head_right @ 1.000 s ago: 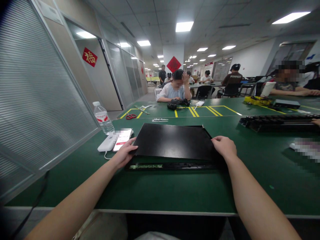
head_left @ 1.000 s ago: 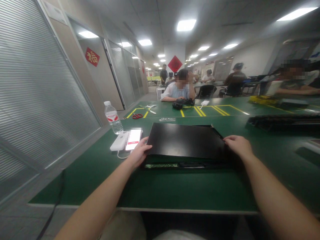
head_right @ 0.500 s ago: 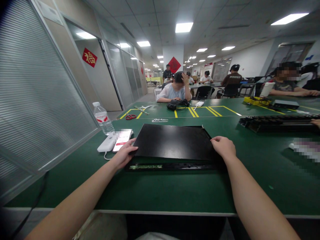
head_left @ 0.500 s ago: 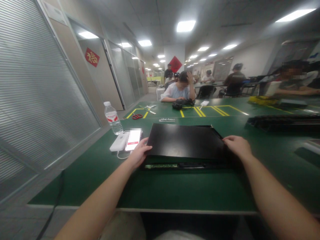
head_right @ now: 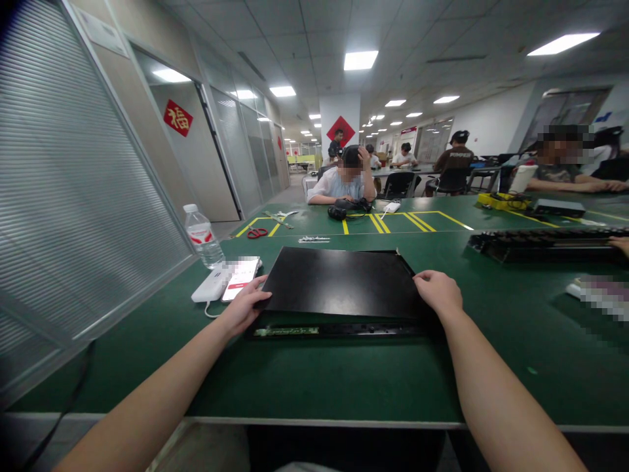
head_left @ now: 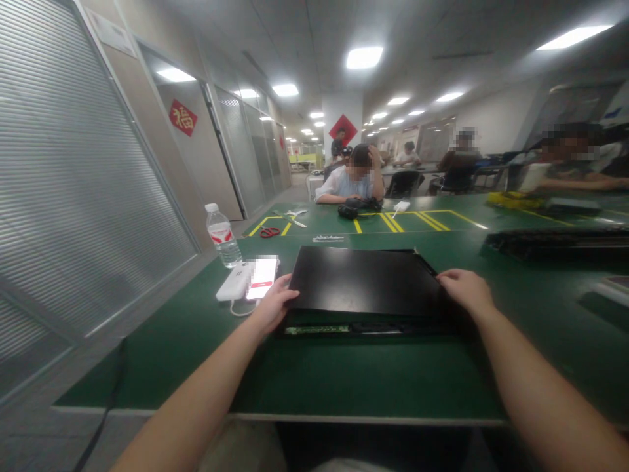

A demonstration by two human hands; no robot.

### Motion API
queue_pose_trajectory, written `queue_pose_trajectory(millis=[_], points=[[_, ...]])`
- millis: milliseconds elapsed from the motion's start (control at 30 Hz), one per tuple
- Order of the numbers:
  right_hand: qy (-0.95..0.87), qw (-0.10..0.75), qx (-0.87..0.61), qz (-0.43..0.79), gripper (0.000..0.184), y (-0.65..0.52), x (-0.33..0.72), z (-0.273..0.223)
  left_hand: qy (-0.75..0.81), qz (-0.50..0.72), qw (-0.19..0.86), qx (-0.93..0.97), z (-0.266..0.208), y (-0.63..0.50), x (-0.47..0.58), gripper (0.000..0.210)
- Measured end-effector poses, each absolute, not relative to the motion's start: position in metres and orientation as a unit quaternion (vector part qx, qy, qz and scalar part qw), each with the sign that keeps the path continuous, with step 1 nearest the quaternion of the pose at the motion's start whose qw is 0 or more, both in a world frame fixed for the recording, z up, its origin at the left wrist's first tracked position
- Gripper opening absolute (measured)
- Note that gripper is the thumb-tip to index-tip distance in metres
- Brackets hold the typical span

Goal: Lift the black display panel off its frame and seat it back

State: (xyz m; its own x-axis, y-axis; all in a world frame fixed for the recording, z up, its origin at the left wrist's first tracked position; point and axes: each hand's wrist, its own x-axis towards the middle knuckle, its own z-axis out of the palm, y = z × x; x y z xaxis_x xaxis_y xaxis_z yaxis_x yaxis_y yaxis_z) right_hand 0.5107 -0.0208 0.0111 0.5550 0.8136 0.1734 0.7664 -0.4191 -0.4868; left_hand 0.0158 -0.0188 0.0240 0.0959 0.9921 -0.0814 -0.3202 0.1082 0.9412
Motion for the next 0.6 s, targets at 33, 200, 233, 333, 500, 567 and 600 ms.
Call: queue_pose_trajectory(millis=[33, 200, 233, 333, 500, 567, 600], points=[[-0.469, 0.26, -0.843, 0.049, 0.033, -0.0212, 0.5097, 0.0122, 0.415, 0.529, 0.619, 0.406, 0.0244, -0.019, 0.0159, 0.073], [-0.469, 0.26, -0.843, 0.05, 0.032, -0.0222, 0.508, 0.0148, 0.421, 0.528, 0.616, 0.406, 0.025, -0.0196, 0.0163, 0.065], [-0.47, 0.261, -0.842, 0.049, 0.032, -0.0221, 0.5081, 0.0147, 0.421, 0.53, 0.615, 0.406, 0.0247, -0.0196, 0.0164, 0.065], [-0.47, 0.262, -0.842, 0.046, 0.032, -0.0219, 0.5087, 0.0142, 0.415, 0.532, 0.616, 0.407, 0.0239, -0.0192, 0.0164, 0.066], [-0.468, 0.268, -0.841, 0.044, 0.031, -0.0209, 0.5106, 0.0123, 0.412, 0.534, 0.617, 0.406, 0.0256, -0.0202, 0.017, 0.068], [-0.472, 0.268, -0.839, 0.042, 0.031, -0.0202, 0.5116, 0.0113, 0.415, 0.536, 0.615, 0.403, 0.0278, -0.0213, 0.0183, 0.065], [-0.474, 0.265, -0.838, 0.042, 0.032, -0.0197, 0.5121, 0.0108, 0.418, 0.538, 0.613, 0.4, 0.029, -0.022, 0.0192, 0.064]])
